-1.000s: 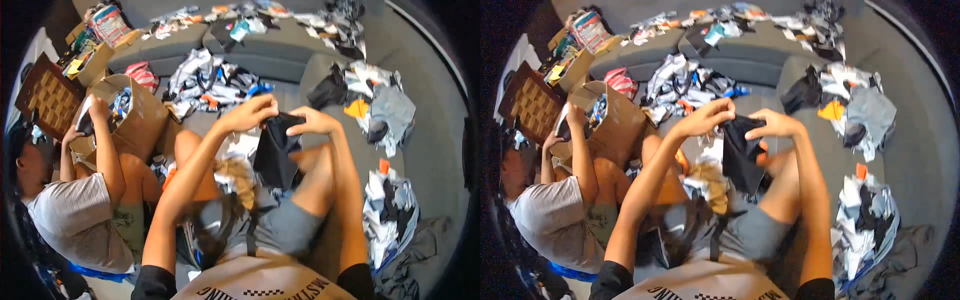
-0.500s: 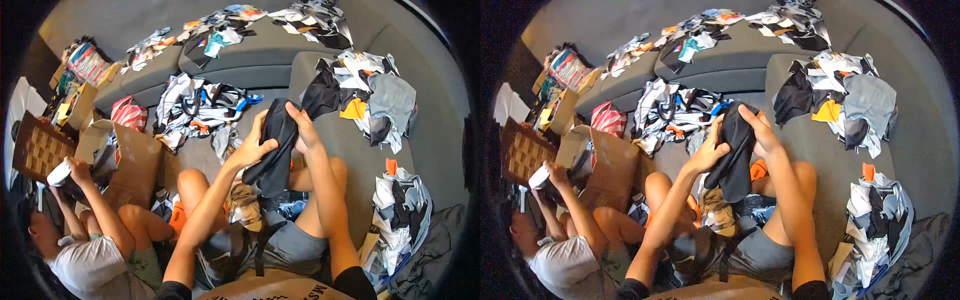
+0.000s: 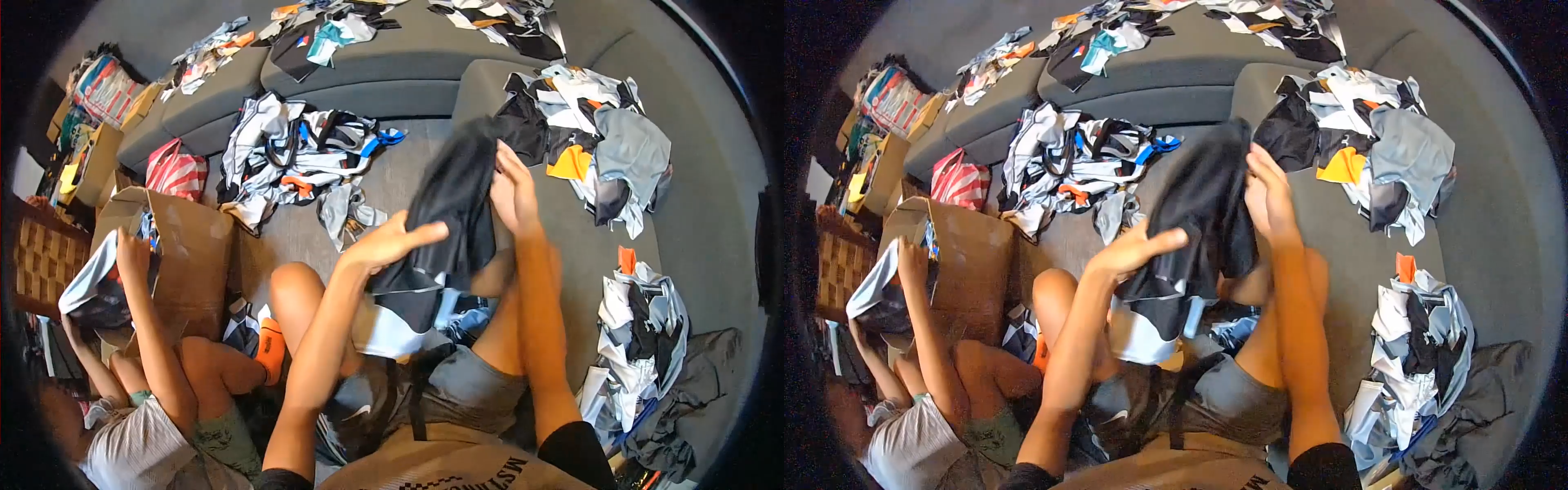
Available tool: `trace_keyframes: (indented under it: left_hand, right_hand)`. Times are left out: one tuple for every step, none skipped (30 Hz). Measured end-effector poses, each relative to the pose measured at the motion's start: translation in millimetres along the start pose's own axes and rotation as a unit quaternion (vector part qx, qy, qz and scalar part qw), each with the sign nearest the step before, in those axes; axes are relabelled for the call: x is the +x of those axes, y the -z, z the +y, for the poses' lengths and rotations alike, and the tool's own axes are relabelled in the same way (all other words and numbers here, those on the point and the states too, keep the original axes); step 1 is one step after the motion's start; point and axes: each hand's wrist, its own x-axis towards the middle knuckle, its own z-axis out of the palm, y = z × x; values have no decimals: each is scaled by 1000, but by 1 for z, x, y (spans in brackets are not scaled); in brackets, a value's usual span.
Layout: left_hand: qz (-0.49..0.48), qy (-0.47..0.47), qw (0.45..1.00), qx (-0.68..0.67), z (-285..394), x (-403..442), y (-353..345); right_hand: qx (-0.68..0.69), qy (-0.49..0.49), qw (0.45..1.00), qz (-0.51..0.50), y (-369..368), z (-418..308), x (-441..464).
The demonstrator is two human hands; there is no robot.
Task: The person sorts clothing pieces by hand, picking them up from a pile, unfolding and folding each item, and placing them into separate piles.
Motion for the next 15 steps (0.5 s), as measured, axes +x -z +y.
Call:
trace_keyframes:
  left_hand:
    - [41, -9, 993, -115, 2, -6, 2]
    - [82, -19, 970, -228, 4, -11, 5]
    - [123, -31, 932, -338, 5, -17, 7]
    - [162, -43, 880, -444, 5, -21, 10]
    - [168, -48, 878, -446, 4, -23, 13]
    - [174, -72, 861, -472, 2, -24, 18]
    - [180, -96, 844, -496, -1, -23, 22]
    - [185, -120, 825, -521, -4, -23, 26]
    - [191, -144, 805, -543, -4, -25, 29]
    - [196, -149, 802, -545, -4, -27, 31]
    - [196, -153, 794, -554, 1, -31, 31]
    - [194, -156, 788, -563, 6, -35, 30]
    - [190, -158, 782, -572, 11, -39, 28]
    - [185, -159, 777, -580, 13, -40, 27]
    - [184, -160, 778, -579, 10, -38, 28]
  right_hand:
    - [-68, 18, 996, -55, -3, 6, -6]
    - [-135, 36, 984, -111, -6, 13, -12]
    - [-200, 53, 964, -167, -9, 20, -17]
    - [-263, 71, 936, -222, -11, 27, -19]
    - [-138, -68, 965, -211, -11, 40, -14]
    - [-75, -139, 965, -210, -4, 50, -13]
    - [-13, -209, 957, -200, 3, 61, -11]
    - [-133, -215, 951, -177, 20, 64, -27]
    - [-193, -215, 943, -168, 17, 65, -32]
    - [-251, -218, 930, -159, 15, 66, -36]
    - [-195, -204, 943, -179, -4, 61, -38]
    - [-137, -189, 952, -197, -25, 54, -41]
    - [-78, -173, 959, -212, -43, 49, -43]
    - [-18, -155, 962, -226, -50, 47, -44]
    - [-19, -153, 962, -226, -50, 48, -43]
